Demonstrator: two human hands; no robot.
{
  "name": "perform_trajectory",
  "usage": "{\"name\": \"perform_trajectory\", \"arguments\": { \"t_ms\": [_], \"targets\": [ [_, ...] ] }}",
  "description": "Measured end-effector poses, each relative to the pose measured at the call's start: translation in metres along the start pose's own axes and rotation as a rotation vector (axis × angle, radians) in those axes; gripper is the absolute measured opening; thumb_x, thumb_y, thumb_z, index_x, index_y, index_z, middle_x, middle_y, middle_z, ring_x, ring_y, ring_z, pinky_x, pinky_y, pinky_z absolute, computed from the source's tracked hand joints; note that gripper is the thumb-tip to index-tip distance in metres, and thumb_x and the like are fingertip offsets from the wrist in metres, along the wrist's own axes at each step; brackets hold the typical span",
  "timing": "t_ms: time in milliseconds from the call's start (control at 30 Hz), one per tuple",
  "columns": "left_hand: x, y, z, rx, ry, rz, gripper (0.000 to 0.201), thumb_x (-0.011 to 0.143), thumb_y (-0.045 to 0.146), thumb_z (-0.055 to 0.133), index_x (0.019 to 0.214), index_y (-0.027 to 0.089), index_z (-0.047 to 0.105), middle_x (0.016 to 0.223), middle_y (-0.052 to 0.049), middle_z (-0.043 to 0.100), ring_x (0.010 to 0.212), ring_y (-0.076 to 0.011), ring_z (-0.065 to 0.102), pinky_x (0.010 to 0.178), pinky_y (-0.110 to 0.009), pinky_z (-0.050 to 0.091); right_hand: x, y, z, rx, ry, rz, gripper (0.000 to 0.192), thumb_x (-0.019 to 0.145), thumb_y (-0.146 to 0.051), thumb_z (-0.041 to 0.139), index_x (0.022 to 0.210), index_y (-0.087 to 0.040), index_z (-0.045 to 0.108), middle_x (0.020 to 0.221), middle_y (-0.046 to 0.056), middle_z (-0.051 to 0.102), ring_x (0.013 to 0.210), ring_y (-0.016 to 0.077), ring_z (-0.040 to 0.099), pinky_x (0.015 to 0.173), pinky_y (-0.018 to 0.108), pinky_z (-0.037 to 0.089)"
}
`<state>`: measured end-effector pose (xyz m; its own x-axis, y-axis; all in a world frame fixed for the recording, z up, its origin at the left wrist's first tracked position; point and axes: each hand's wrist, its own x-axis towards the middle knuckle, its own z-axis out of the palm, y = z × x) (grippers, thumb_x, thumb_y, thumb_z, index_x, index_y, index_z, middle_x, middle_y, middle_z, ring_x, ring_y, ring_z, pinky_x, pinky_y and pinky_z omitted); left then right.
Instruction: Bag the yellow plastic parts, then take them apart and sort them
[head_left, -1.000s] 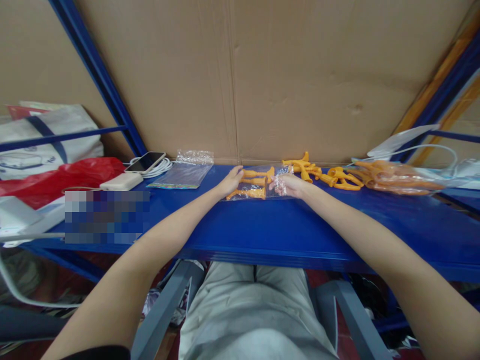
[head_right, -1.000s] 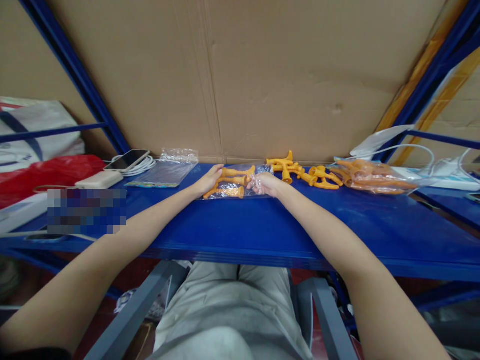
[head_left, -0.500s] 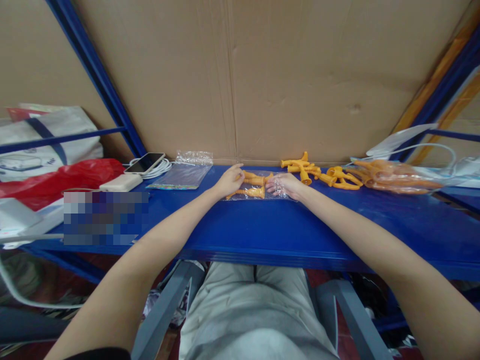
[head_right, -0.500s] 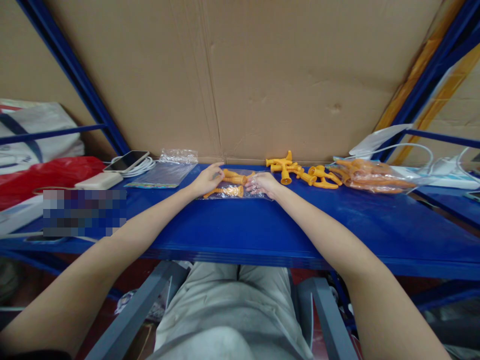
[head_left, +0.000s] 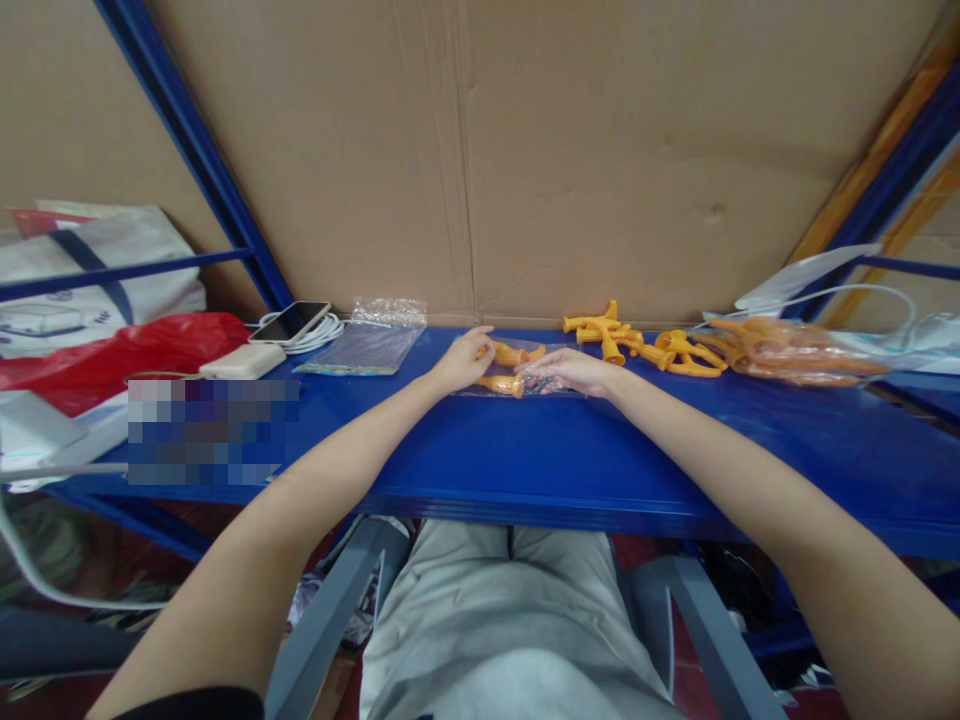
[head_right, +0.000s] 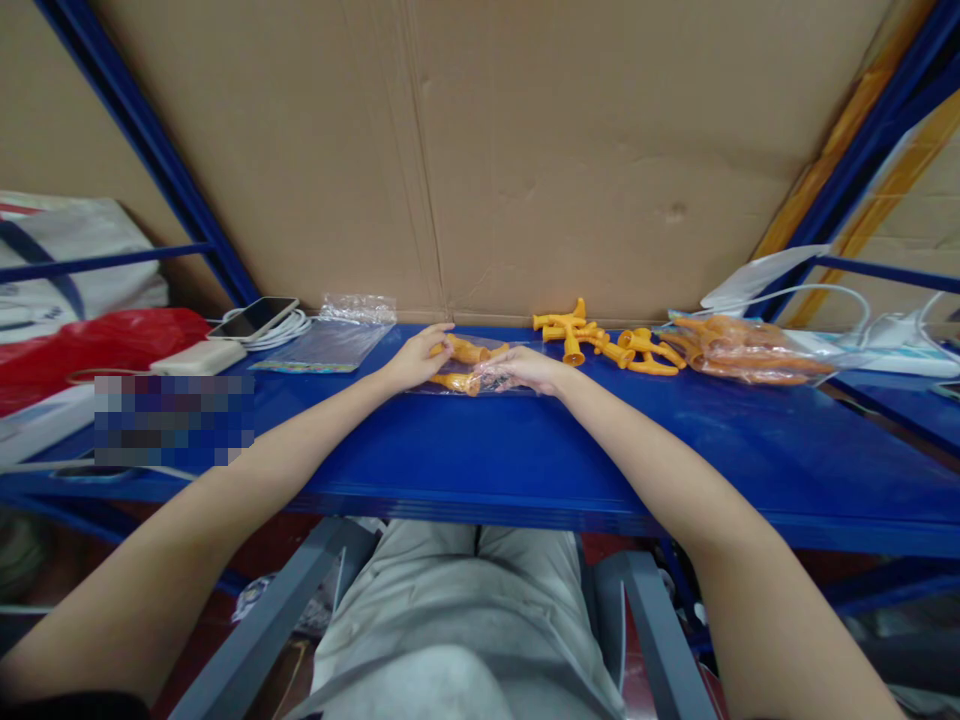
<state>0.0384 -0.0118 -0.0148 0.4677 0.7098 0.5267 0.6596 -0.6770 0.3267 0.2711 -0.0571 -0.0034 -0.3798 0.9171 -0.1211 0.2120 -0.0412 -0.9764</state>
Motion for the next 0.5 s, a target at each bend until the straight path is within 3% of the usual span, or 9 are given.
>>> {"name": "perform_trajectory", "arguments": {
  "t_ms": [133, 233, 400, 500],
  "targets": [
    [-0.001, 0.001, 0.003, 0.009, -0.094, -0.003, 0.009, 0.088, 0.017, 0.052, 0.084, 0.020, 0.060, 0.134, -0.014, 0.067, 0.143, -0.0266, 0.049, 0.121, -0.049, 0.035, -0.005, -0.004, 0.006, 0.052, 0.036, -0.004, 0.031, 0.085, -0.006, 0.066, 0.110, -0.018, 0.079, 0.133, 0.011, 0.069, 0.096, 0.0128, 0.069, 0.071, 0.018, 0.058],
    [-0.001, 0.001, 0.005, 0.033, -0.168, -0.019, 0.009, 0.089, 0.019, 0.049, 0.087, 0.020, 0.058, 0.135, -0.015, 0.066, 0.148, -0.0278, 0.043, 0.122, -0.051, 0.034, -0.008, -0.007, 0.011, 0.098, 0.072, -0.006, 0.035, 0.083, 0.000, 0.063, 0.110, -0.017, 0.077, 0.130, 0.011, 0.071, 0.092, 0.0120, 0.070, 0.065, 0.016, 0.057],
    [0.001, -0.004, 0.005, 0.059, -0.220, -0.026, 0.009, 0.090, 0.022, 0.047, 0.091, 0.021, 0.056, 0.140, -0.015, 0.063, 0.148, -0.0263, 0.042, 0.122, -0.047, 0.035, -0.007, -0.010, 0.014, 0.205, 0.242, -0.007, 0.018, 0.082, 0.004, 0.063, 0.084, -0.012, 0.071, 0.087, 0.009, 0.075, 0.069, 0.0115, 0.068, 0.067, 0.025, 0.060],
    [0.001, -0.005, 0.006, 0.055, -0.229, -0.006, 0.009, 0.091, 0.023, 0.046, 0.090, 0.023, 0.055, 0.134, -0.012, 0.067, 0.147, -0.0254, 0.044, 0.122, -0.046, 0.036, -0.004, -0.010, 0.015, 0.262, 0.416, 0.018, 0.025, 0.085, 0.008, 0.053, 0.073, -0.013, 0.062, 0.064, 0.003, 0.065, 0.058, 0.0109, 0.063, 0.067, 0.028, 0.061]
  ]
}}
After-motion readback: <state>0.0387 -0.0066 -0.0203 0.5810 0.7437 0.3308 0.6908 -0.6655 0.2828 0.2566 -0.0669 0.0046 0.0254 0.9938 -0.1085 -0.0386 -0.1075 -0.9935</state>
